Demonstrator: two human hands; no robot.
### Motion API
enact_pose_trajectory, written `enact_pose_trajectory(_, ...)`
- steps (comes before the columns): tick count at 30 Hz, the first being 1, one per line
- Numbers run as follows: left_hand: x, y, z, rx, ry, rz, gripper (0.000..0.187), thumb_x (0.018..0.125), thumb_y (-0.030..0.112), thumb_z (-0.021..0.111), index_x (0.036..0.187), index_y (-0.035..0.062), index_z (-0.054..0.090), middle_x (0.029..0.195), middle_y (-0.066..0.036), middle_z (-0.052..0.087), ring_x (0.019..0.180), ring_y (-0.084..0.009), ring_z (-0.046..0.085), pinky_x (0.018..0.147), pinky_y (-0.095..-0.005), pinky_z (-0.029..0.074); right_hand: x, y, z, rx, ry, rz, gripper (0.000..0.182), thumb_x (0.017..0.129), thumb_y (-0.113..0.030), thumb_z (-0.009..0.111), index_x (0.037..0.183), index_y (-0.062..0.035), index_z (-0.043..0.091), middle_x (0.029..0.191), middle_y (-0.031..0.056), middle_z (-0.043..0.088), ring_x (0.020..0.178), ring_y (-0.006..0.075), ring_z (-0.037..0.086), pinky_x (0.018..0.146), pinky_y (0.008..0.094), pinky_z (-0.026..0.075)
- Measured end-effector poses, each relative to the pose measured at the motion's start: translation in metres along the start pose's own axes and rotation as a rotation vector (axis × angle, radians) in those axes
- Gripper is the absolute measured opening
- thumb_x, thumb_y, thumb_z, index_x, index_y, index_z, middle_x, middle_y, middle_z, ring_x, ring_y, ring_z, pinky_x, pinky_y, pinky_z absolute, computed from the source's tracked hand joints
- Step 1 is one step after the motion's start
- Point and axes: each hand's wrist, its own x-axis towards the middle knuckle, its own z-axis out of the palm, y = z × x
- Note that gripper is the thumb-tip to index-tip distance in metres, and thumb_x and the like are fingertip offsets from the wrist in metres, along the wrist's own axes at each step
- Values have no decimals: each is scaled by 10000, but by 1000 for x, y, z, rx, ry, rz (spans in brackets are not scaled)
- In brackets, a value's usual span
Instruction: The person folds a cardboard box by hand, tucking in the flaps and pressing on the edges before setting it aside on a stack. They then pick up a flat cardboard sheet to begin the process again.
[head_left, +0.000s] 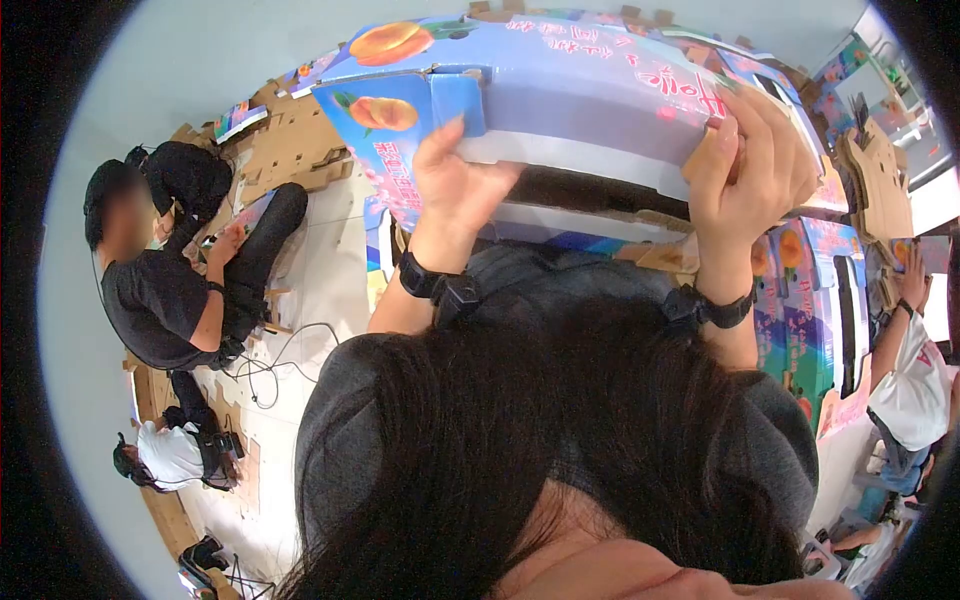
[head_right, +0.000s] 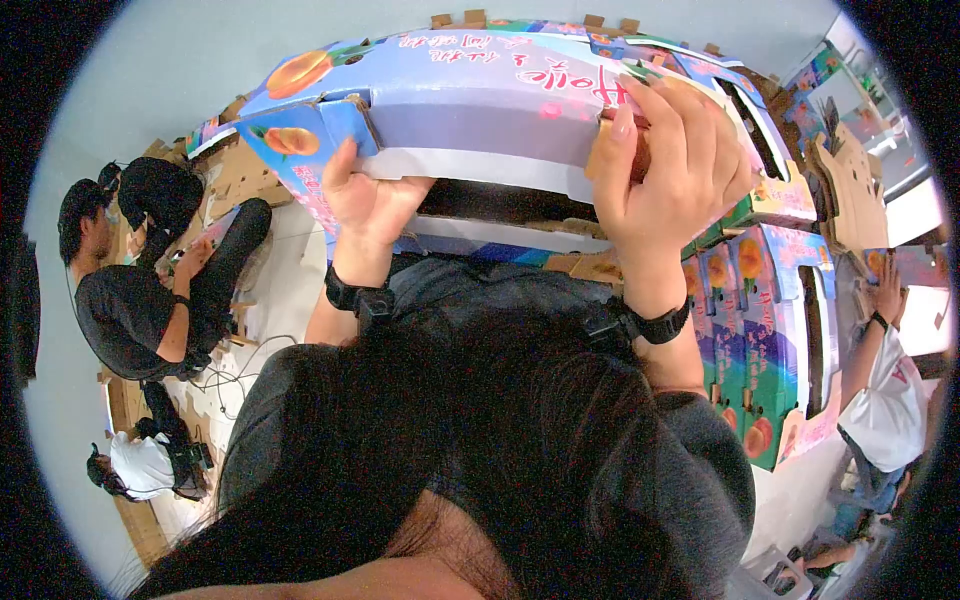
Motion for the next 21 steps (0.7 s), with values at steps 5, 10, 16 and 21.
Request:
enact_pose_trajectory(5, -11, -6, -10, -99, -87, -10, 703, 774, 295, 745, 1413, 122, 510, 1439, -109, 534, 1367, -336, 458, 1173, -541, 307, 1, -15, -23, -53, -18, -28, 237, 926, -187, 583, 1030, -67, 759, 1060, 117, 737, 991, 300, 688, 875, 387, 471)
enact_pose_trajectory(10, -23, -9, -10, -193, -160, -23, 605, 760, 232, 722, 1330, 98, 570, 1353, -94, 586, 1321, -334, 483, 1158, -525, 314, -5, -16, -31, -85, -33, -49, 267, 932, -200, 568, 1048, -56, 761, 1076, 127, 739, 1017, 322, 685, 890, 399, 477)
enact_pose_trajectory(16, -26, -10, -11, 18, -86, 12, 775, 728, 341, 763, 1437, 158, 509, 1460, -83, 533, 1372, -305, 467, 1169, -512, 319, -7, -14, -31, -101, -30, -60, 284, 940, -217, 557, 1056, -57, 761, 1102, 125, 733, 1034, 307, 675, 881, 387, 457)
enact_pose_trajectory(21, -22, -10, -14, 31, -92, -2, 784, 720, 353, 764, 1437, 166, 509, 1451, -63, 541, 1368, -296, 467, 1172, -509, 305, -18, 2, -22, 14, -4, -15, 276, 912, -297, 605, 1091, -162, 768, 1209, 49, 674, 1086, 235, 590, 924, 356, 340)
